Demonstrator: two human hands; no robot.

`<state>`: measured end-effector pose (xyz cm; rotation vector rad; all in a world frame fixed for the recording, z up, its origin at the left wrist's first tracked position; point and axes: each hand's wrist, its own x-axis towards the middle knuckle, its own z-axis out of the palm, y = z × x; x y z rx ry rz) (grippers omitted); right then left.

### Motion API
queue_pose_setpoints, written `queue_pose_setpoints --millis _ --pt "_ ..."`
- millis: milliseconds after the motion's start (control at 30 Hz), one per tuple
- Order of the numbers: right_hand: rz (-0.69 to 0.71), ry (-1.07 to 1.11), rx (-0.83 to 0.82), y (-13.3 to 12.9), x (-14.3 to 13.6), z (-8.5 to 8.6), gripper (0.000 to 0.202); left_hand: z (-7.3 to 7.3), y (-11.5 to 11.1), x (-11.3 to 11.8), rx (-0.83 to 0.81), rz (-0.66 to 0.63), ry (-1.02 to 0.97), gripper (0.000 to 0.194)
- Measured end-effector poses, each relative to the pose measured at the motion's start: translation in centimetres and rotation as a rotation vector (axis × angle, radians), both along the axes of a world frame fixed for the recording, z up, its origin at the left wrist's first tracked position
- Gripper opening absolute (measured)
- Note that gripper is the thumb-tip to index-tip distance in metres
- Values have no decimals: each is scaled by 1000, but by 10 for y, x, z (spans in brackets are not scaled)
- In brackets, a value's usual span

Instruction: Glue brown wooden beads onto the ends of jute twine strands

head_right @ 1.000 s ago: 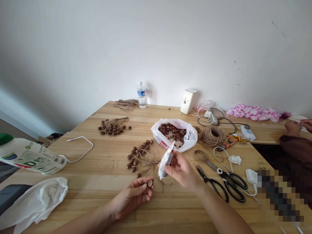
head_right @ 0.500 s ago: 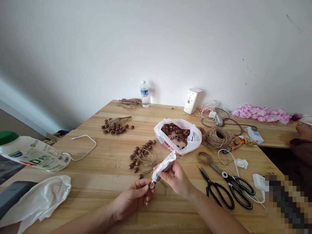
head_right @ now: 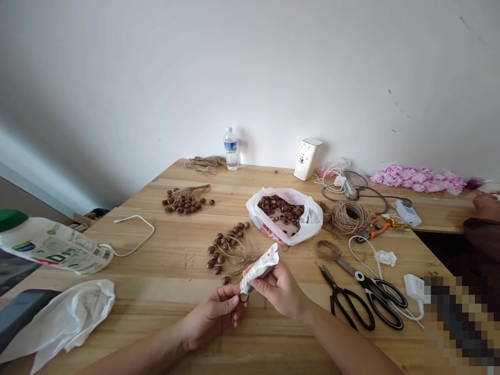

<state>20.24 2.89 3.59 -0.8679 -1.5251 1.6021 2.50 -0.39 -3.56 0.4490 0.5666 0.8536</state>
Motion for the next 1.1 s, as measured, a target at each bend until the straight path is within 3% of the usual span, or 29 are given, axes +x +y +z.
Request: queue_pose_setpoints --millis 1100 --pt "-29 -46 29 -1 2 -1 24 6 -1 -1 10 -17 32 21"
